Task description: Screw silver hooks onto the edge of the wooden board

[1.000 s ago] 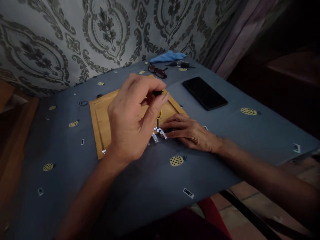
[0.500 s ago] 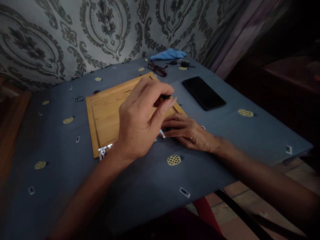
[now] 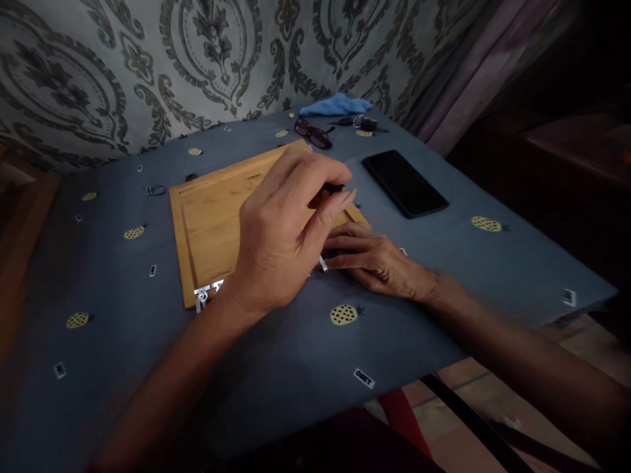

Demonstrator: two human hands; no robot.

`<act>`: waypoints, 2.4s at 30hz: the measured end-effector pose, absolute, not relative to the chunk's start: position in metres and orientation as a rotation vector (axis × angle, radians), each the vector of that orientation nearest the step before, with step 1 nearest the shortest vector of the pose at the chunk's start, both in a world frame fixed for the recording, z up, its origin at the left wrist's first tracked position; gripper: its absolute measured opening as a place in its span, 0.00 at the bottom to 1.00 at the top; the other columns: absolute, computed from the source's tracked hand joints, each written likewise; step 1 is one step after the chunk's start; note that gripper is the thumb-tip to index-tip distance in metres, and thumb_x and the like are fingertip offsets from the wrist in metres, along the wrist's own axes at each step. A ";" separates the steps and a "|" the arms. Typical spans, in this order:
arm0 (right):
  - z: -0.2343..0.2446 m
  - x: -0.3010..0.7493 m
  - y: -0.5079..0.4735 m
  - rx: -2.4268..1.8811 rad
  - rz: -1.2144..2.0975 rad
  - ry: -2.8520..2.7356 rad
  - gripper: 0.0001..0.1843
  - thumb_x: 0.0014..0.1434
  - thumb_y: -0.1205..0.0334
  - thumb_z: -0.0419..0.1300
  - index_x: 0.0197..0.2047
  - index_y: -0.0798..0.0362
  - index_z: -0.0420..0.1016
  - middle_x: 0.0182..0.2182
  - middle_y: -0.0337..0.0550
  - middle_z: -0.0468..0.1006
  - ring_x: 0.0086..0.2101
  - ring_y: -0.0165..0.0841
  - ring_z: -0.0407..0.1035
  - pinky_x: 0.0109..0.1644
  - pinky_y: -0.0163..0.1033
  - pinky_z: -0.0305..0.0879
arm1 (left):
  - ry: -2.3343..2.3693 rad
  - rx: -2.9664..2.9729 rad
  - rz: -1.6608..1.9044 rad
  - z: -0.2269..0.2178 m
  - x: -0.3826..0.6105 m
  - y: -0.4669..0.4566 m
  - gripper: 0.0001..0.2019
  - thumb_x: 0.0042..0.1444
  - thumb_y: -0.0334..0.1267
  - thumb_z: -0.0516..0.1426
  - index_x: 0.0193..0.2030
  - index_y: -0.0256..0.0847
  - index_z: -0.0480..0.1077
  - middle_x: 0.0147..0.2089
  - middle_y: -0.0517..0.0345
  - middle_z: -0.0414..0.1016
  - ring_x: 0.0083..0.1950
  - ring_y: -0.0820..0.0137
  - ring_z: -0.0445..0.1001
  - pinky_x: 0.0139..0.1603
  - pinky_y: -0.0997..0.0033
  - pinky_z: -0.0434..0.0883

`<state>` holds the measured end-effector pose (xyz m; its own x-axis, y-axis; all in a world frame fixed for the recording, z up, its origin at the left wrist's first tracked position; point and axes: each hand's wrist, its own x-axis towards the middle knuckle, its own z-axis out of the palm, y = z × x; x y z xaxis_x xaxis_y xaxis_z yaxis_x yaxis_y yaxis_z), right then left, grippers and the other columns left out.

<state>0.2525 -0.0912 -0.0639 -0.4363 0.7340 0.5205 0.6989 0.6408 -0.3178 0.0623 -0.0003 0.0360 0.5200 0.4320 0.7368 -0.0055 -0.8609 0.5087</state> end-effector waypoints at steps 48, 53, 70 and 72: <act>-0.063 0.251 -0.091 -1.082 0.077 -2.219 0.17 0.65 0.73 0.53 0.49 0.50 0.78 0.52 0.49 0.81 0.54 0.42 0.71 0.55 0.55 0.72 | 0.420 2.693 1.103 0.035 0.058 0.012 0.09 0.66 0.32 0.58 0.50 0.45 0.75 0.43 0.58 0.77 0.44 0.67 0.79 0.45 0.67 0.76; -0.063 0.252 -0.092 -1.111 0.102 -2.228 0.16 0.65 0.72 0.53 0.49 0.49 0.78 0.53 0.48 0.81 0.54 0.42 0.71 0.57 0.56 0.71 | 0.400 2.666 1.140 0.036 0.058 0.012 0.08 0.65 0.32 0.59 0.49 0.43 0.77 0.39 0.57 0.76 0.40 0.68 0.78 0.40 0.68 0.75; -0.063 0.251 -0.090 -1.048 0.063 -2.221 0.17 0.63 0.75 0.53 0.48 0.51 0.78 0.52 0.50 0.81 0.53 0.41 0.71 0.54 0.54 0.73 | 0.417 2.743 0.878 0.051 0.051 0.008 0.08 0.65 0.31 0.58 0.50 0.40 0.74 0.46 0.56 0.79 0.44 0.68 0.79 0.42 0.69 0.75; -0.062 0.251 -0.090 -1.061 0.083 -2.224 0.17 0.63 0.75 0.53 0.47 0.52 0.78 0.52 0.50 0.81 0.53 0.41 0.71 0.54 0.54 0.73 | 0.412 2.739 0.901 0.051 0.052 0.007 0.08 0.65 0.31 0.58 0.49 0.42 0.75 0.43 0.57 0.78 0.43 0.68 0.79 0.41 0.70 0.74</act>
<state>0.2508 -0.0902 -0.0617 -0.4501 0.7123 0.5385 0.6701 0.6680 -0.3235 0.0516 0.0073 0.0506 0.7716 0.3328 0.5421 0.1923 -0.9344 0.2999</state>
